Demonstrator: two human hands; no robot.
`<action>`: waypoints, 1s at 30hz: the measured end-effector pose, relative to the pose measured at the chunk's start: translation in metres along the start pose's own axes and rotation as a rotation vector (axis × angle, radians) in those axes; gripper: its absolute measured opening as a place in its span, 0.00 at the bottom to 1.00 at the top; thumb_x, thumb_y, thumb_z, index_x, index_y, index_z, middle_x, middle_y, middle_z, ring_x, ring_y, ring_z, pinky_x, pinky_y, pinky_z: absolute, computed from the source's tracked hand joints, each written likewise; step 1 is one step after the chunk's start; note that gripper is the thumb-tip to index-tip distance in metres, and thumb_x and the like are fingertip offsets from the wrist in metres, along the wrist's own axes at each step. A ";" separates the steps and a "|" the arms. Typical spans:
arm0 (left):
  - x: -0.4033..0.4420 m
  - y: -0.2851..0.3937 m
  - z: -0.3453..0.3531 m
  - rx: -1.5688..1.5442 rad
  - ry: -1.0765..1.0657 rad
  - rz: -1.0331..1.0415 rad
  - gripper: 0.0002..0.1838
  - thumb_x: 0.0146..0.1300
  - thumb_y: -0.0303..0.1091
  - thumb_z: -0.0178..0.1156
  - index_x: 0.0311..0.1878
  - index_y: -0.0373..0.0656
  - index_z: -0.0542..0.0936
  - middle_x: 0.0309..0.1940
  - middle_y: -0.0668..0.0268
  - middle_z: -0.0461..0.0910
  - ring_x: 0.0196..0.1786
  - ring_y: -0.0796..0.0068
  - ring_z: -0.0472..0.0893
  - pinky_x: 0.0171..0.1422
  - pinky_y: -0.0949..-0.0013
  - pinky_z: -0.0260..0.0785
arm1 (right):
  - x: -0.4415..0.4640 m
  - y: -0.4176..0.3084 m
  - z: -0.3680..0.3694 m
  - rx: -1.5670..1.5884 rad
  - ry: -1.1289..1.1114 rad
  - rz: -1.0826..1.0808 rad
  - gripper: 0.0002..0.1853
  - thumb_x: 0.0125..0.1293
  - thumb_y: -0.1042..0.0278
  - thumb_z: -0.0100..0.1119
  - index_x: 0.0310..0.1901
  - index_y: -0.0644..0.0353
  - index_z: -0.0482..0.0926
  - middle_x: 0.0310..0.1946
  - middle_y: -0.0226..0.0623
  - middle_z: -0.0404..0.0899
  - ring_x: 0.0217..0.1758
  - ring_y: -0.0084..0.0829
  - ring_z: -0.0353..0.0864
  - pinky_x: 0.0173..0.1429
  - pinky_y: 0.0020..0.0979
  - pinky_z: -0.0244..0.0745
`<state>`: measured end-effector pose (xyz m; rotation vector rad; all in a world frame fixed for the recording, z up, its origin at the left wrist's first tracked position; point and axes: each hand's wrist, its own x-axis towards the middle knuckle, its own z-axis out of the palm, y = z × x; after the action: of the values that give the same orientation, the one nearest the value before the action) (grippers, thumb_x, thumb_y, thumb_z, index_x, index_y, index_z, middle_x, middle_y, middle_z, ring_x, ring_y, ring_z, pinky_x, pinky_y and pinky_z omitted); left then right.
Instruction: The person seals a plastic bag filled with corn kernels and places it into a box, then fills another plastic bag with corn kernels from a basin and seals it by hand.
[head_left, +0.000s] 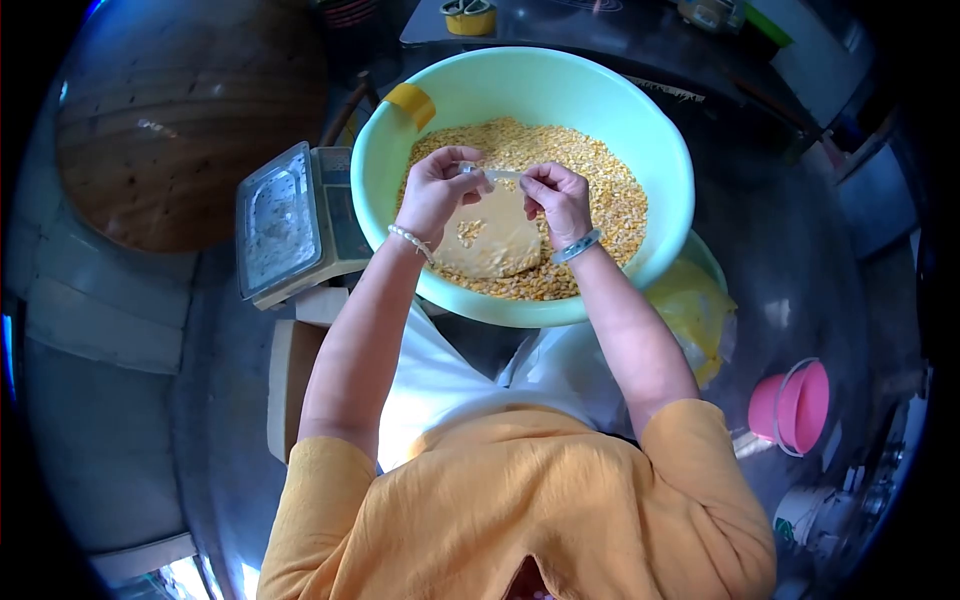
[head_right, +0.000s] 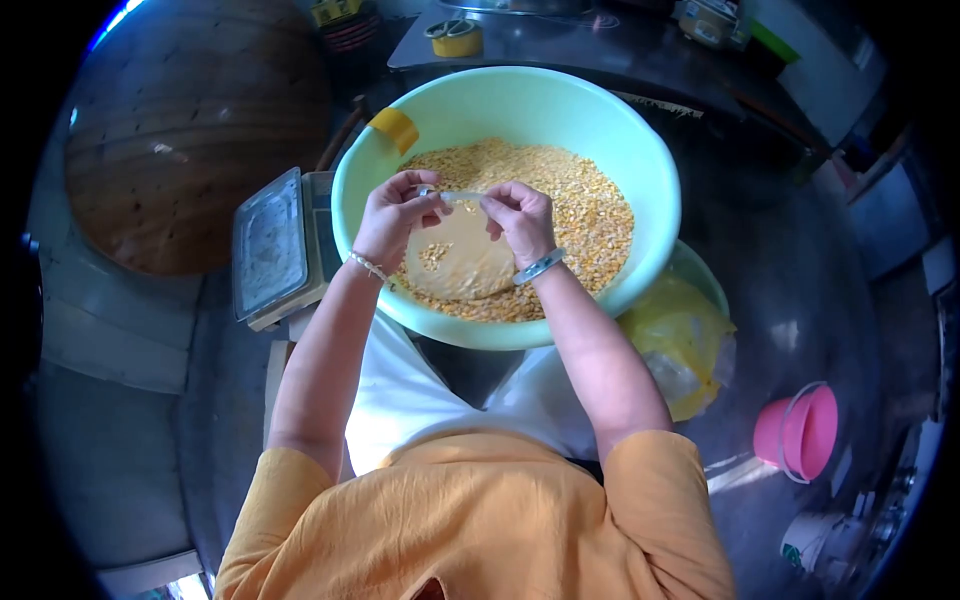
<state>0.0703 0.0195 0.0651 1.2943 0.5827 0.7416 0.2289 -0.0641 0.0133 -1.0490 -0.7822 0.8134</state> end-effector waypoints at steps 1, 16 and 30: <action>0.000 0.001 -0.002 -0.070 -0.022 -0.032 0.14 0.57 0.23 0.59 0.47 0.35 0.73 0.29 0.64 0.78 0.30 0.76 0.80 0.37 0.76 0.74 | 0.000 0.001 0.002 0.002 0.004 -0.015 0.01 0.55 0.76 0.61 0.28 0.62 0.79 0.19 0.30 0.76 0.18 0.17 0.72 0.21 0.18 0.66; -0.005 0.027 0.017 -0.126 -0.127 -0.176 0.19 0.61 0.27 0.57 0.55 0.40 0.69 0.43 0.60 0.78 0.43 0.71 0.80 0.51 0.66 0.69 | 0.006 0.010 -0.004 -0.059 0.116 -0.021 0.09 0.58 0.76 0.56 0.41 0.63 0.78 0.34 0.32 0.80 0.32 0.20 0.78 0.31 0.21 0.73; -0.009 0.121 -0.023 -0.131 0.003 0.138 0.21 0.63 0.32 0.55 0.58 0.38 0.67 0.47 0.54 0.75 0.49 0.62 0.79 0.50 0.63 0.73 | 0.008 0.008 -0.009 -0.069 0.186 0.069 0.07 0.61 0.74 0.52 0.39 0.60 0.77 0.32 0.31 0.78 0.29 0.21 0.77 0.27 0.21 0.73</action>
<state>0.0284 0.0399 0.1792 1.2205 0.4420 0.8815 0.2390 -0.0594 0.0046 -1.2006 -0.6221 0.7395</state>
